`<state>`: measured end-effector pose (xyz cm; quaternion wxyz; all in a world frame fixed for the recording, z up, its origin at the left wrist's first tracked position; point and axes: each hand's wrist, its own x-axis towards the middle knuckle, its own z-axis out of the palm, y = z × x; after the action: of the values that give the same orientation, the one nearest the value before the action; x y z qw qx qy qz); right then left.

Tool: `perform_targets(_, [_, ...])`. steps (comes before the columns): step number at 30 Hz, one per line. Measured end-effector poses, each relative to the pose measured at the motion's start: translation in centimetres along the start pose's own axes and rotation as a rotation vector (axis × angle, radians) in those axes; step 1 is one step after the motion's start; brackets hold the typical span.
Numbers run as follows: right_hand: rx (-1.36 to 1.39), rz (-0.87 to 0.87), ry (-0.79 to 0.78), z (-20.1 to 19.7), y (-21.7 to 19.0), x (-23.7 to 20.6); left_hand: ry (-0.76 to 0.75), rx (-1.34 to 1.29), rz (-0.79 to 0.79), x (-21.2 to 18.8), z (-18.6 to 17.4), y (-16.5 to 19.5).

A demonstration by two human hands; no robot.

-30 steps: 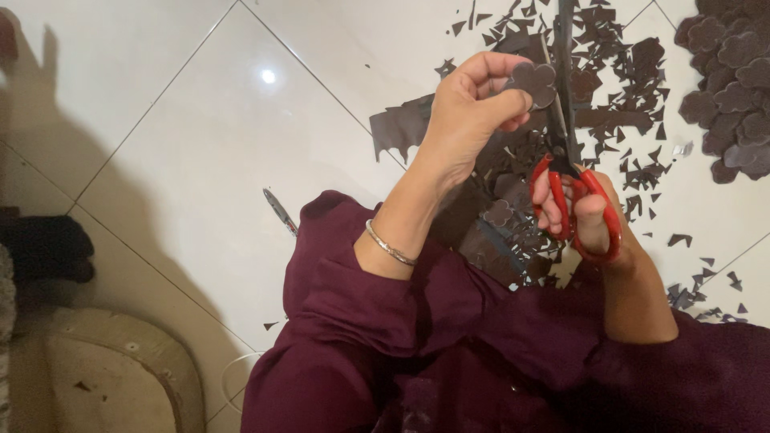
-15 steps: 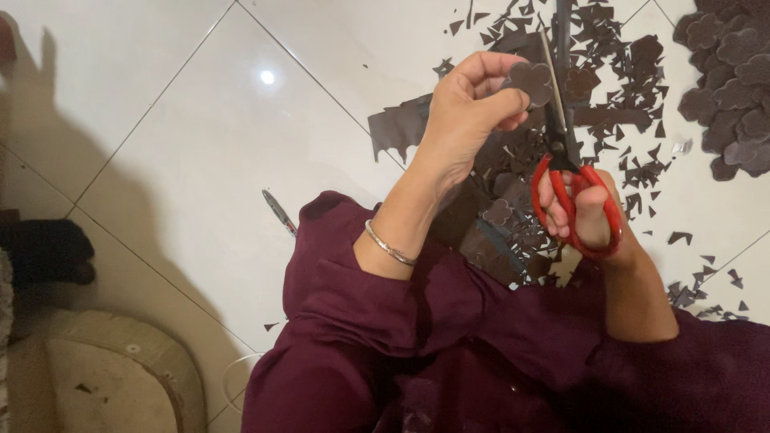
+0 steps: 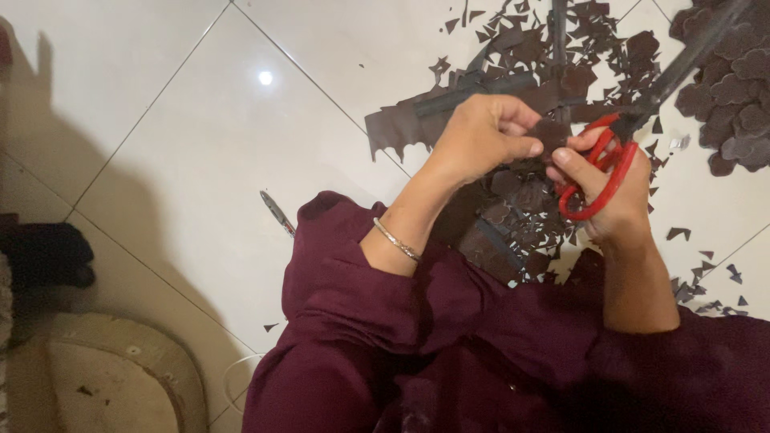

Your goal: The person sits on the floor and uses red-handled scissors to cut flower-shaped pieces from a dark brown sheet. They repeatedly pick up the sheet, cut out shapes, and place the finished pieces on a growing pile to the right.

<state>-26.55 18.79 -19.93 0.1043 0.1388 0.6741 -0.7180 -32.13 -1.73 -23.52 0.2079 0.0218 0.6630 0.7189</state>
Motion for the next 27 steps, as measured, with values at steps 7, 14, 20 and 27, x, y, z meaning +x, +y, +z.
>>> perform_targets(7, [0.107,0.009,0.122,-0.8,0.8,0.7,-0.084,-0.274,-0.086,1.7,0.2,-2.1])
perform_targets(14, [0.165,0.030,0.176,-0.8,0.6,0.7,0.013,-0.052,-0.038,1.1,0.5,-1.4])
perform_targets(20, [0.202,0.056,0.157,-0.4,0.6,0.6,0.037,0.113,0.018,1.0,1.3,-1.5])
perform_targets(27, [0.172,0.065,0.175,-0.5,0.9,0.7,-0.021,0.110,0.110,1.0,1.5,-1.8])
